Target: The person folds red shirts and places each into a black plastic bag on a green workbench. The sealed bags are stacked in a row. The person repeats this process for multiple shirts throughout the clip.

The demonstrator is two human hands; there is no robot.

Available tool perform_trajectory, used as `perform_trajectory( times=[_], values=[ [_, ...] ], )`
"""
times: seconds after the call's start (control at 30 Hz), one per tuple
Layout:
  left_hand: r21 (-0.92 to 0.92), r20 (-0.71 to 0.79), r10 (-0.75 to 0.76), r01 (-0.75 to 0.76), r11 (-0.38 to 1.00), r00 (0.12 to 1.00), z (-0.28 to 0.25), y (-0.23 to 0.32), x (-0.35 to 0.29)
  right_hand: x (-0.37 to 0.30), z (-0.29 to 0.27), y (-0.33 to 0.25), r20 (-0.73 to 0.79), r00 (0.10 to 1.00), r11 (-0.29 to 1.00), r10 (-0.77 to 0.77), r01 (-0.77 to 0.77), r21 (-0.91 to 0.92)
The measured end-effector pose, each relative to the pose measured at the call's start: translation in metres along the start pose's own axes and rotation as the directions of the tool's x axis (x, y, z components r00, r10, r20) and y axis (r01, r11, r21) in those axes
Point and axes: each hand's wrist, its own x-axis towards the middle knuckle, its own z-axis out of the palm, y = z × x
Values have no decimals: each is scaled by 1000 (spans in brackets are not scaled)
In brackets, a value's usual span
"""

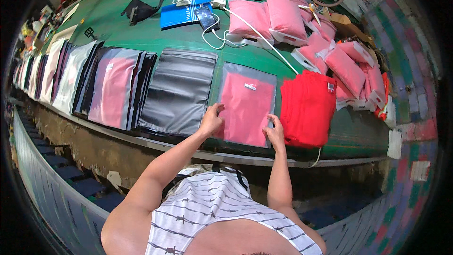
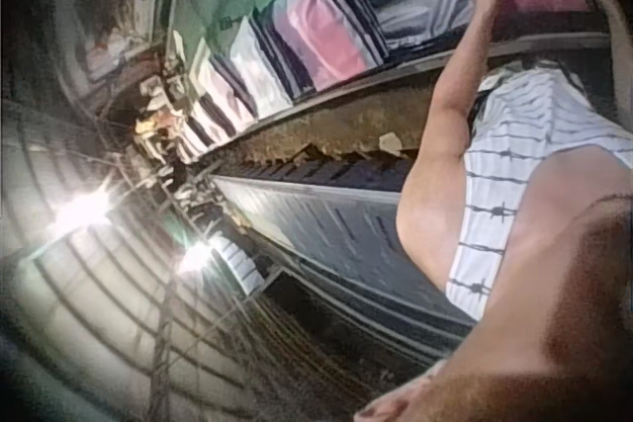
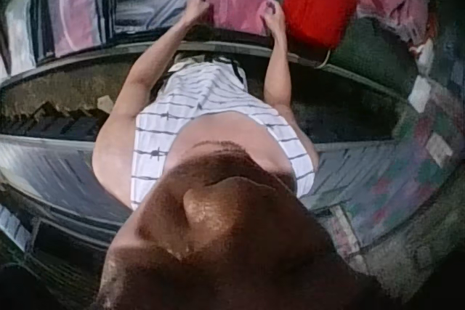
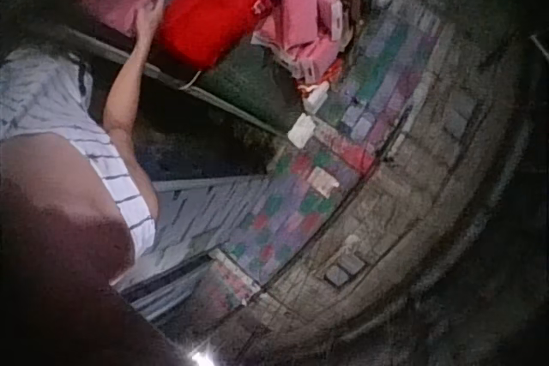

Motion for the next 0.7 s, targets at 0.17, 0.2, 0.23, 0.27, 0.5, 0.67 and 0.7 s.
perform_trajectory(
  times=[0.17, 0.2, 0.23, 0.27, 0.5, 0.67, 0.7],
  values=[
    [-42, 80, 8, -4, 999, 997, -1, 19, -6, 14, -5, -7, 154, 983, 993, -104, 94, 69],
    [-41, 67, 43, -40, 998, 997, -2, 22, -6, 14, -5, -9, 153, 973, 985, -171, 165, 56],
    [-42, 64, 62, -59, 997, 996, -3, 26, -7, 13, -6, -12, 135, 968, 977, -212, 211, 25],
    [-51, 69, 69, -66, 997, 995, -4, 30, -7, 11, -6, -15, 114, 956, 961, -270, 275, -31],
    [-21, -14, 300, -300, 954, 954, -31, 65, -10, -7, 4, -45, -8, 926, 925, -377, 377, -40],
    [-18, 22, 220, -219, 975, 975, -85, 72, -13, -16, 37, -79, -25, 904, 904, -427, 425, -47],
    [-15, 20, 229, -229, 973, 973, -99, 70, -14, -18, 48, -87, -25, 893, 893, -448, 447, -55]
  ],
)
